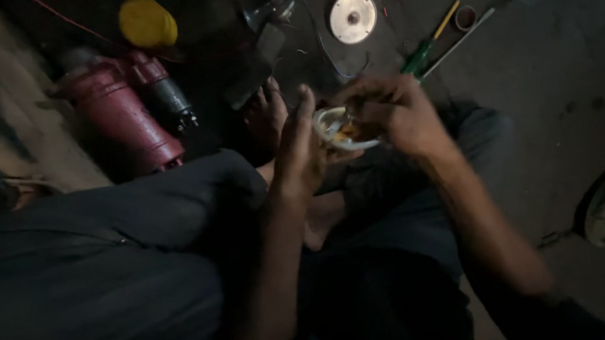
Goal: The person sits on the floor and uses a screwdriver to adjust a small circular electrical component. They manipulate the internal parts of the device, turning it over and using the tool to tighten or loosen screws.
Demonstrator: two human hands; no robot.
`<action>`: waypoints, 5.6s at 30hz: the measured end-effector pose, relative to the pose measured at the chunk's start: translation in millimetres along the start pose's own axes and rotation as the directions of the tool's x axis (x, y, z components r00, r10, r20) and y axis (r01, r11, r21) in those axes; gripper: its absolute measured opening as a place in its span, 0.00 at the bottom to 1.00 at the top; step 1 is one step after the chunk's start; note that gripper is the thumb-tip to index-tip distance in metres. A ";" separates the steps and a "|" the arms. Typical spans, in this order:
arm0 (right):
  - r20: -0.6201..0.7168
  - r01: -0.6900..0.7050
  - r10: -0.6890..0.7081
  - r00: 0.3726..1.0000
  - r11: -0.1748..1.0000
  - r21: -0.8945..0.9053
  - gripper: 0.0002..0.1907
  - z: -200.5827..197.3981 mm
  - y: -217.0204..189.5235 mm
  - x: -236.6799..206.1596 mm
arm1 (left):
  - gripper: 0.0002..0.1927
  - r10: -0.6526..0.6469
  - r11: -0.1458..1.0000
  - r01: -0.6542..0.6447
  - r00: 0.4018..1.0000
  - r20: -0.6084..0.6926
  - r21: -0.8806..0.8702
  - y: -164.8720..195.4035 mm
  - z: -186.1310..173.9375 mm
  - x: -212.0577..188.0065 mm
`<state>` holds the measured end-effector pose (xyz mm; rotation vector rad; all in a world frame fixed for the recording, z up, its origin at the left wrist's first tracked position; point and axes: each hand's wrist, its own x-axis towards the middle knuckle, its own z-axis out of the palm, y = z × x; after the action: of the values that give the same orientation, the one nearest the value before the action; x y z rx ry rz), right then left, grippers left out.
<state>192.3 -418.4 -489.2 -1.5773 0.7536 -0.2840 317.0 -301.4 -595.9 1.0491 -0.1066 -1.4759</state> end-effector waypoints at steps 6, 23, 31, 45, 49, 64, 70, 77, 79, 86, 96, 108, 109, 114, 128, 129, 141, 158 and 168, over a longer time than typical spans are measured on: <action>0.033 -0.415 0.516 0.856 0.647 0.640 0.13 28.9 93.1 13.3 | 0.35 0.273 0.775 -0.208 0.962 -0.018 0.597 11.8 5.7 -26.1; -0.334 -0.115 0.403 0.852 0.767 0.632 0.22 111.5 163.3 159.4 | 0.24 0.199 0.959 -0.209 0.977 -0.071 -0.190 78.1 20.3 -67.9; -0.234 0.271 -0.166 0.958 0.792 0.547 0.23 88.9 168.4 131.0 | 0.45 0.372 0.750 -0.247 0.924 0.083 -0.613 83.5 28.7 -70.8; -0.409 0.289 -0.208 0.889 0.946 0.147 0.11 42.1 -9.3 -47.0 | 0.34 0.521 0.759 -0.389 0.844 0.129 -0.522 83.7 30.9 -69.4; -0.274 0.397 -0.356 0.893 0.911 0.109 0.10 42.8 -34.0 -51.1 | 0.15 0.820 0.571 -0.796 0.543 0.181 -0.200 75.3 27.1 -59.3; -0.173 0.411 -0.404 0.898 0.912 0.008 0.08 48.1 -24.3 -46.6 | 0.32 0.545 0.790 -0.416 0.813 0.204 -0.451 82.6 21.4 -70.9; -0.172 0.411 -0.389 0.905 0.904 0.121 0.08 49.9 -20.1 -42.1 | 0.31 0.497 0.822 -0.323 0.809 0.315 -0.468 80.0 23.0 -70.8; -0.103 0.430 -0.421 0.901 0.899 0.087 0.07 49.6 -14.1 -36.8 | 0.32 0.475 0.864 -0.365 0.820 0.319 -0.348 84.2 20.5 -74.1; -0.113 0.423 -0.411 0.905 0.897 0.125 0.08 50.4 -12.6 -36.9 | 0.32 0.446 0.883 -0.361 0.844 0.296 -0.301 84.7 21.0 -75.8; -0.133 0.394 -0.378 0.916 0.911 0.124 0.08 50.0 -12.7 -37.3 | 0.37 0.479 0.872 -0.406 0.823 0.305 -0.275 83.0 20.5 -74.0; -0.323 0.304 -0.077 0.943 0.596 0.743 0.08 49.2 46.2 -10.0 | 0.38 0.441 0.888 -0.399 0.880 0.178 -0.226 76.6 23.2 -65.3; -0.803 -0.468 -0.066 0.592 0.784 -0.409 0.21 24.6 170.0 101.5 | 0.47 0.534 0.840 -0.540 0.804 0.262 -0.057 75.3 15.5 -67.7; -0.801 -0.462 -0.082 0.593 0.780 -0.422 0.19 27.0 164.3 102.3 | 0.48 0.539 0.827 -0.562 0.801 0.262 0.015 75.3 14.0 -68.3; -0.767 -0.363 0.007 0.642 0.883 -0.296 0.12 31.4 142.9 105.4 | 0.52 0.544 0.810 -0.579 0.800 0.253 0.090 76.1 12.7 -60.1; -0.537 0.459 -0.478 0.695 0.870 -0.180 0.10 41.4 3.3 -36.4 | 0.48 0.588 0.807 -0.554 0.786 0.192 -0.205 66.1 10.1 -44.2; -0.487 0.469 -0.502 0.715 0.861 -0.199 0.12 43.3 -4.9 -39.5 | 0.49 0.580 0.811 -0.539 0.790 0.199 -0.226 64.6 7.9 -42.7; -0.381 0.426 -0.550 0.743 0.828 -0.365 0.05 62.3 -32.8 -17.2 | 0.48 0.562 0.819 -0.509 0.805 0.191 -0.265 63.0 -3.1 -31.2; -0.402 0.390 -0.528 0.748 0.840 -0.377 0.06 68.9 -11.5 1.4 | 0.49 0.571 0.813 -0.510 0.794 0.209 -0.282 59.1 -25.3 -11.5; -0.368 0.409 -0.543 0.755 0.828 -0.383 0.06 73.0 -8.3 9.4 | 0.46 0.550 0.823 -0.480 0.808 0.212 -0.304 64.5 -32.2 -12.3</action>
<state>244.7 -366.6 -495.8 -2.0007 0.7559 -1.0094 383.7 -290.3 -568.1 0.5355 -0.3910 -1.0899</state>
